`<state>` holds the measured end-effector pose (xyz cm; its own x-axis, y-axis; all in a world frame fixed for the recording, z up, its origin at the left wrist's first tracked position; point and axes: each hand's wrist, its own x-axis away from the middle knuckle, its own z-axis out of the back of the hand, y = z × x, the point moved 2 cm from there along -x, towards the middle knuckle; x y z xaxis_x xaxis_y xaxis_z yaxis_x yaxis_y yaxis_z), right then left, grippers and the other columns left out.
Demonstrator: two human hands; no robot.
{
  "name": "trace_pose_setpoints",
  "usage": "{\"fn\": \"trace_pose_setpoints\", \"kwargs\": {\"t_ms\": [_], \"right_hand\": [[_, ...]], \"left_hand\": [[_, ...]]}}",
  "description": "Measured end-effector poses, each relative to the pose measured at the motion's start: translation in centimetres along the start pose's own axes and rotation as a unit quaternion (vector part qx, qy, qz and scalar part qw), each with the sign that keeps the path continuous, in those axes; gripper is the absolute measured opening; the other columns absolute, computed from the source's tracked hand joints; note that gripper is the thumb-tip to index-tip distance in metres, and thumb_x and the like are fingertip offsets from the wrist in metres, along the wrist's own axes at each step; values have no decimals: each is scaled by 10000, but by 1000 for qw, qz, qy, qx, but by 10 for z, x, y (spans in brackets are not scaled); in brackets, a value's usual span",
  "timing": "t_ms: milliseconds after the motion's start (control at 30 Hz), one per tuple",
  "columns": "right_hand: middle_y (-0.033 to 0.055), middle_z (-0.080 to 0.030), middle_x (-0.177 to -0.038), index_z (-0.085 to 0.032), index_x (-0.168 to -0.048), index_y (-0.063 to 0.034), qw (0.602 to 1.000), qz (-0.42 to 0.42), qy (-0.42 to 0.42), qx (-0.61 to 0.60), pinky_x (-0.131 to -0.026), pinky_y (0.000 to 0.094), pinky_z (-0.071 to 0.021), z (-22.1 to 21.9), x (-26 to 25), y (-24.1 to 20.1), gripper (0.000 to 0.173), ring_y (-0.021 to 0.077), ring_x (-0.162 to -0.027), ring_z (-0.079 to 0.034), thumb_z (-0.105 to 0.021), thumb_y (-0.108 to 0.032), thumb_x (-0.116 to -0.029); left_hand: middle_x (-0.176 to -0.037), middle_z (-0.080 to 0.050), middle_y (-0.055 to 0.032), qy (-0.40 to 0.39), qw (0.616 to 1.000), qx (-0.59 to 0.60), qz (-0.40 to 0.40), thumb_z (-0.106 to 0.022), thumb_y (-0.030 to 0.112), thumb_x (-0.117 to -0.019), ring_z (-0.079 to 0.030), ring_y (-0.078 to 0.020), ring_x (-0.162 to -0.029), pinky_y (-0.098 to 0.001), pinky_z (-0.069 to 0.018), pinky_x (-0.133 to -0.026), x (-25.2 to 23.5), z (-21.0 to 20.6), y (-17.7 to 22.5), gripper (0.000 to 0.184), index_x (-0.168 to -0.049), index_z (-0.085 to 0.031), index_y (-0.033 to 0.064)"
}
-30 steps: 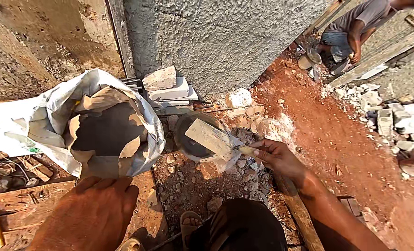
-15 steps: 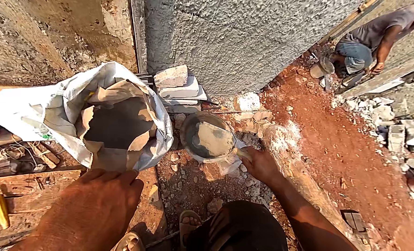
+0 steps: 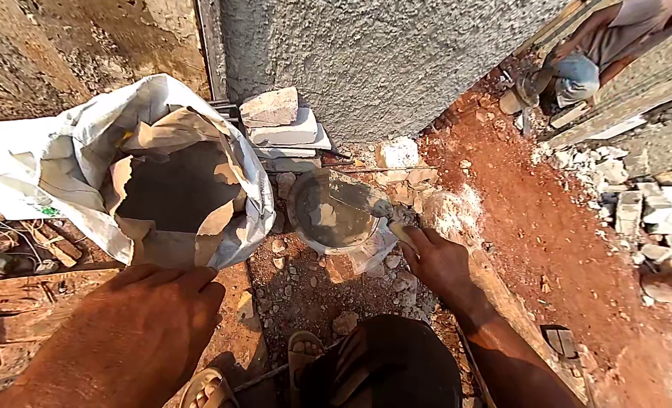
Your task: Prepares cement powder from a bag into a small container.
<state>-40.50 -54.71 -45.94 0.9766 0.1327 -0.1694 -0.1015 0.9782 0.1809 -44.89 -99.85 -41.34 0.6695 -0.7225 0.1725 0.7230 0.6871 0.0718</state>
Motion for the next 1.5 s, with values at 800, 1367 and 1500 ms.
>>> {"fn": "trace_pose_setpoints", "kwargs": {"t_ms": [800,1367,1500], "right_hand": [[-11,-696,-878,-665,-1177,-145,955,-101,78,-268,-614,311,-570,93,-24,-4,279,76,-690,-651,-659,-328,-966],[63,-501,-693,-705,-1004,-120,930,364,0,55,-437,356,-354,174,-151,-221,153,233,-520,-515,-556,-148,-987],[57,-557,-672,-669,-859,-78,914,406,-1,26,-502,383,-414,134,-185,-255,123,244,-618,-597,-597,-91,-957]], "left_hand": [[-994,-725,-86,52,998,-21,5,-625,312,-945,-715,-301,-839,-496,-571,-783,0,6,3,225,-943,-717,107],[-898,-672,-116,87,996,-16,3,-748,260,-841,-696,-329,-776,-528,-570,-770,8,19,-2,200,-939,-681,98],[-1208,-671,-210,79,994,-33,62,-824,229,-810,-685,-429,-1072,-675,-435,-1047,13,30,-13,405,-1158,-695,66]]}}
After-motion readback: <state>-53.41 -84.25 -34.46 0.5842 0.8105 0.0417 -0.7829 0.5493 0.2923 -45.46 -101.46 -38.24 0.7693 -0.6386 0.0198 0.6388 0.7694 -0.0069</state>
